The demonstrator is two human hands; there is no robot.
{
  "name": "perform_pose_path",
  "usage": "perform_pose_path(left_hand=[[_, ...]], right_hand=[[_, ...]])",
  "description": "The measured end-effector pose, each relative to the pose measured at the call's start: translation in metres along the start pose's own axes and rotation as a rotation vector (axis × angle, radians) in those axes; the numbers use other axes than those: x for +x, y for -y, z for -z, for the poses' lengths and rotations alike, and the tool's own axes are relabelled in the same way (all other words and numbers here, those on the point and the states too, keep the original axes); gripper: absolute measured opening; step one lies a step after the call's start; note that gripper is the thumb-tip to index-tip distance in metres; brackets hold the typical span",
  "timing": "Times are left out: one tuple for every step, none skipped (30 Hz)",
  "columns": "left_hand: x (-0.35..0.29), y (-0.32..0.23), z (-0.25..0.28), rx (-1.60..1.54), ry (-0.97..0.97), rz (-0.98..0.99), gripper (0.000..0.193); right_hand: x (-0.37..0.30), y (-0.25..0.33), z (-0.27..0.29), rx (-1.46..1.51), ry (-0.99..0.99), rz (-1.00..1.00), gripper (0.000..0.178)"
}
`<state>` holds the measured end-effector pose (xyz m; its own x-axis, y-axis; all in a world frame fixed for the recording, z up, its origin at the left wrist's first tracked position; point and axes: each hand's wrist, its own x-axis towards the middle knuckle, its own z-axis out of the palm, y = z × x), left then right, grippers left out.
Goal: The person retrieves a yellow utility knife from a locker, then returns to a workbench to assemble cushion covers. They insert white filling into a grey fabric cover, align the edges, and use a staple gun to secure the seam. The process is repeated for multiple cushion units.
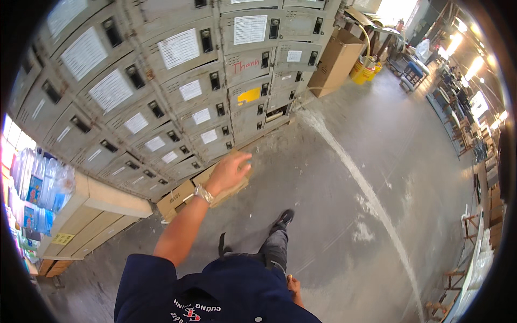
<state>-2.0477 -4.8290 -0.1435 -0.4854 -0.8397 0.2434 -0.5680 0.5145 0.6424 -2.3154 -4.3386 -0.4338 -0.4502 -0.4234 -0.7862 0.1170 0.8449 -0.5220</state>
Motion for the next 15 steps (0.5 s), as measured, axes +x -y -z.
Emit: perform_pose_path(left_hand=[[0.053, 0.013, -0.010, 0.021, -0.033, 0.004, 0.039], [0.105, 0.024, -0.022, 0.040, -0.065, 0.002, 0.039], [0.154, 0.041, -0.031, 0.086, -0.086, 0.008, 0.040], [0.200, 0.062, -0.043, 0.133, -0.108, 0.017, 0.040], [0.246, 0.082, -0.059, 0.171, -0.133, 0.024, 0.041], [0.284, 0.101, -0.082, 0.197, -0.134, 0.073, 0.041], [0.333, 0.117, -0.094, 0.208, -0.172, 0.102, 0.042], [0.369, 0.140, -0.104, 0.259, -0.169, 0.144, 0.043], [0.388, 0.166, -0.117, 0.292, -0.213, 0.209, 0.043], [0.411, 0.184, -0.133, 0.308, -0.278, 0.271, 0.044], [0.431, 0.200, -0.156, 0.324, -0.341, 0.344, 0.044], [0.442, 0.214, -0.177, 0.438, -0.447, 0.302, 0.047], [0.453, 0.216, -0.193, 0.511, -0.517, 0.316, 0.043], [0.471, 0.205, -0.204, 0.575, -0.586, 0.295, 0.039], [0.476, 0.198, -0.210, 0.653, -0.648, 0.281, 0.036]], right_hand=[[0.029, 0.034, 0.008, -0.008, 0.011, -0.021, 0.035], [0.055, 0.068, 0.019, -0.012, 0.016, -0.041, 0.035], [0.089, 0.106, 0.031, -0.029, 0.035, -0.051, 0.035], [0.127, 0.137, 0.040, -0.008, 0.056, 0.001, 0.034], [0.169, 0.163, 0.052, 0.012, 0.069, 0.054, 0.033], [0.207, 0.184, 0.077, 0.016, 0.072, 0.104, 0.032], [0.294, 0.156, 0.102, -0.276, -0.074, 0.424, 0.028], [0.329, 0.211, 0.112, -0.056, 0.015, 0.291, 0.026], [0.326, 0.256, 0.122, 0.141, 0.108, 0.095, 0.025], [0.338, 0.301, 0.134, 0.086, 0.103, 0.106, 0.025], [0.353, 0.342, 0.150, 0.020, 0.101, 0.112, 0.025], [0.365, 0.379, 0.164, -0.047, 0.094, 0.129, 0.025], [0.379, 0.418, 0.172, -0.071, 0.120, 0.187, 0.025], [0.392, 0.451, 0.176, -0.069, 0.126, 0.252, 0.025], [0.406, 0.480, 0.173, -0.068, 0.148, 0.311, 0.025]])
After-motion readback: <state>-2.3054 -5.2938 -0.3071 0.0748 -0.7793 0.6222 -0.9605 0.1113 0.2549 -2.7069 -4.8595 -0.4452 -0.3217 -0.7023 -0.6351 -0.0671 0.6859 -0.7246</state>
